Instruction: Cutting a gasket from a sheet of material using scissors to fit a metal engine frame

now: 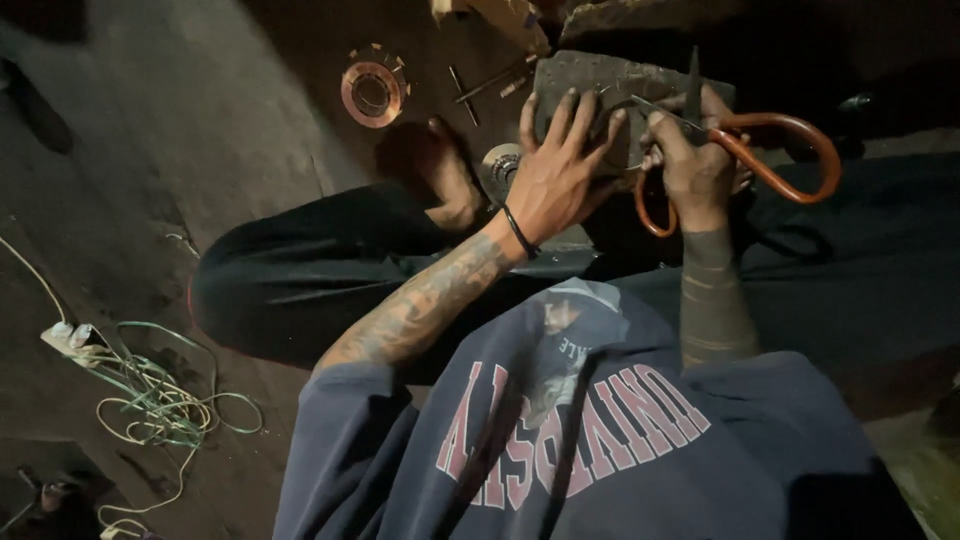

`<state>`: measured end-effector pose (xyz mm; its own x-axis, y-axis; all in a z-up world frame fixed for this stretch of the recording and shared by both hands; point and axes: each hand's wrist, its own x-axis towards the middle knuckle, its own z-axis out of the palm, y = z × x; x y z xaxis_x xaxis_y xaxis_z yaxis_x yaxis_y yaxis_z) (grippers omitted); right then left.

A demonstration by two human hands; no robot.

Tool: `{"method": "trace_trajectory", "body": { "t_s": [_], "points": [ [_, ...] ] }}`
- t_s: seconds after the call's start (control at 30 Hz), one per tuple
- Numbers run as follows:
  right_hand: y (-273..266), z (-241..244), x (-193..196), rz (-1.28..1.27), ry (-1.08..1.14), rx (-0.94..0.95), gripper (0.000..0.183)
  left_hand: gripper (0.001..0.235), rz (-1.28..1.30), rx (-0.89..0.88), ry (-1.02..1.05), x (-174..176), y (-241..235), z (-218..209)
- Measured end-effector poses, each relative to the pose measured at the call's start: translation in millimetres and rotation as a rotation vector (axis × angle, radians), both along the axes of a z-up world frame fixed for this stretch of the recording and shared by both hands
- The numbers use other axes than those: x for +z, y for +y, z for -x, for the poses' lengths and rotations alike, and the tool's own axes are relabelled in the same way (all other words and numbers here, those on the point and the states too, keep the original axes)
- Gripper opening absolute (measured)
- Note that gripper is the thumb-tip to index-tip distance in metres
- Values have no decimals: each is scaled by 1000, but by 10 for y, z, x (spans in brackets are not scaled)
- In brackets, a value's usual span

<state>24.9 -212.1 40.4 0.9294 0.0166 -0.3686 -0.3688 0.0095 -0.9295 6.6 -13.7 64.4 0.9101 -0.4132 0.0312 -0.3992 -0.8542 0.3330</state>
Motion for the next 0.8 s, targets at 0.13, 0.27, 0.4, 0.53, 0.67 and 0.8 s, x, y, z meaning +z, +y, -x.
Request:
{"method": "trace_trajectory", "body": {
  "t_s": [0.13, 0.27, 0.4, 0.53, 0.67, 0.8],
  "points": [
    [-60, 179, -369, 359, -181, 8, 45, 81, -79, 7, 72, 65, -21, 54],
    [95, 74, -106, 330, -374, 132, 20, 89, -122, 6, 97, 92, 6, 41],
    [9, 214, -335, 634, -522, 81, 42, 88, -128, 22, 86, 78, -15, 23],
    [36, 259, -245, 1301, -685, 190, 28, 86, -117, 27, 76, 96, -14, 13],
    [158, 168, -71, 952, -671, 75, 38, 82, -117, 16, 65, 92, -9, 5],
    [194, 198, 35, 1099, -527, 106, 41, 84, -107, 3, 93, 100, 15, -9]
  ]
}}
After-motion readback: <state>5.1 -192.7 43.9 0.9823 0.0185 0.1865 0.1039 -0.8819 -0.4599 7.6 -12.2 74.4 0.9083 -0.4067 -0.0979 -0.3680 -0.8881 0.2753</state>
